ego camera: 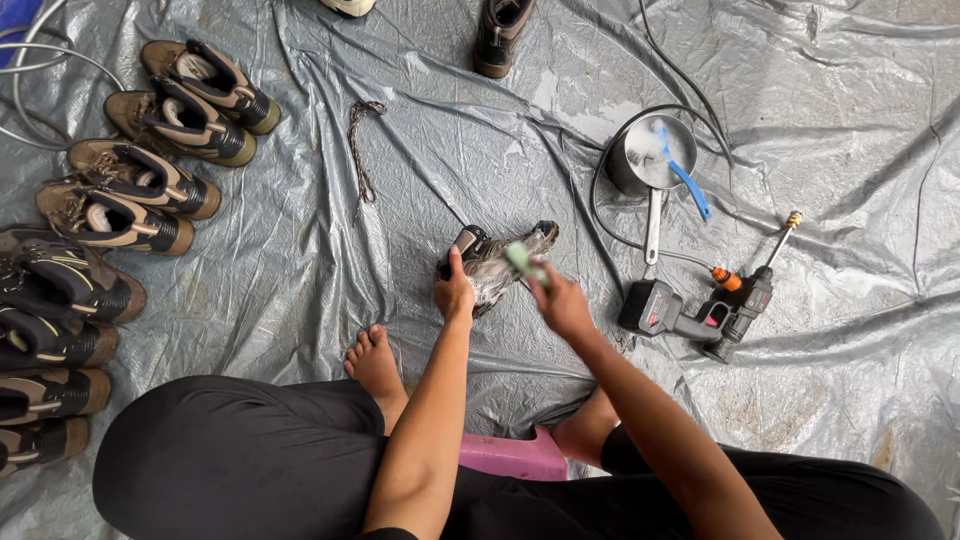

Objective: The person uses a power drill with a brush attachment to scrub the sole of a shoe. They then dip a separate brush into a pot of water and scrub the upper part of the shoe by hand.

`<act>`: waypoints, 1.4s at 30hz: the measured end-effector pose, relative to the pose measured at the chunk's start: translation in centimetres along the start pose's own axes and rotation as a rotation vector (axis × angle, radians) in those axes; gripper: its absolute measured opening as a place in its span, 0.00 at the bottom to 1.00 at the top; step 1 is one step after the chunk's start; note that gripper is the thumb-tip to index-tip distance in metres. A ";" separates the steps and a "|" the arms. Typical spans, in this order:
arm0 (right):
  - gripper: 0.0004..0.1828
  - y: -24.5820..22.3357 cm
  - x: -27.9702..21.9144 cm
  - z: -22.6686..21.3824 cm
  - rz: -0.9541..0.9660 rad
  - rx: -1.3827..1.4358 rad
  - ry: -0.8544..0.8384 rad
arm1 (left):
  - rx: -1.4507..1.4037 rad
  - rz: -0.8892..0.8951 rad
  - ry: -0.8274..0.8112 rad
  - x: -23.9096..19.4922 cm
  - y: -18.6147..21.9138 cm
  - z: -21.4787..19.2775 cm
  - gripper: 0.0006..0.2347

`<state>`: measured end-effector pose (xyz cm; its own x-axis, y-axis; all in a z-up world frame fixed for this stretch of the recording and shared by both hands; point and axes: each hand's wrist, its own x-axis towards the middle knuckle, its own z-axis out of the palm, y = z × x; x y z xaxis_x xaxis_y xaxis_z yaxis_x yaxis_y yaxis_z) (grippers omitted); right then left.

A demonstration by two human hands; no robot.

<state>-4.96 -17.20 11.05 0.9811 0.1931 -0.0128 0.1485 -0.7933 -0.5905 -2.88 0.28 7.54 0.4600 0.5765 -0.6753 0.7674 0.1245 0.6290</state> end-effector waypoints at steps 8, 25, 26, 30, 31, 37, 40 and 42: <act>0.17 -4.0 -1.0 -0.2 0.088 0.117 -0.131 | -0.019 -0.035 -0.068 -2.8 4.8 -1.5 0.44; 0.15 3.6 1.7 0.7 0.079 -0.005 0.023 | -0.074 0.114 -0.083 -1.3 -0.3 0.7 0.36; 0.14 5.3 2.7 0.1 0.251 0.012 0.109 | -0.066 0.132 -0.055 -1.3 -0.4 1.0 0.37; 0.14 3.6 2.0 -0.3 0.365 0.014 0.097 | -0.028 0.192 -0.004 0.5 -0.9 2.8 0.35; 0.14 2.1 1.0 0.4 0.216 0.039 0.092 | -0.011 0.207 0.001 0.8 -0.6 3.0 0.34; 0.13 4.4 1.8 -1.0 0.174 -0.052 -0.008 | -0.037 0.202 0.029 2.5 -3.1 3.5 0.33; 0.14 4.8 3.3 -1.9 0.292 -0.022 0.039 | -0.054 0.195 0.058 2.7 -2.7 3.8 0.33; 0.13 2.9 1.9 -1.2 0.228 -0.028 0.069 | -0.037 0.191 0.065 2.2 -1.9 4.1 0.34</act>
<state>-2.54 -19.77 10.27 0.9956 -0.0324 -0.0877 -0.0759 -0.8276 -0.5561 -1.45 -2.04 3.30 0.5647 0.6431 -0.5172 0.6515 0.0373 0.7577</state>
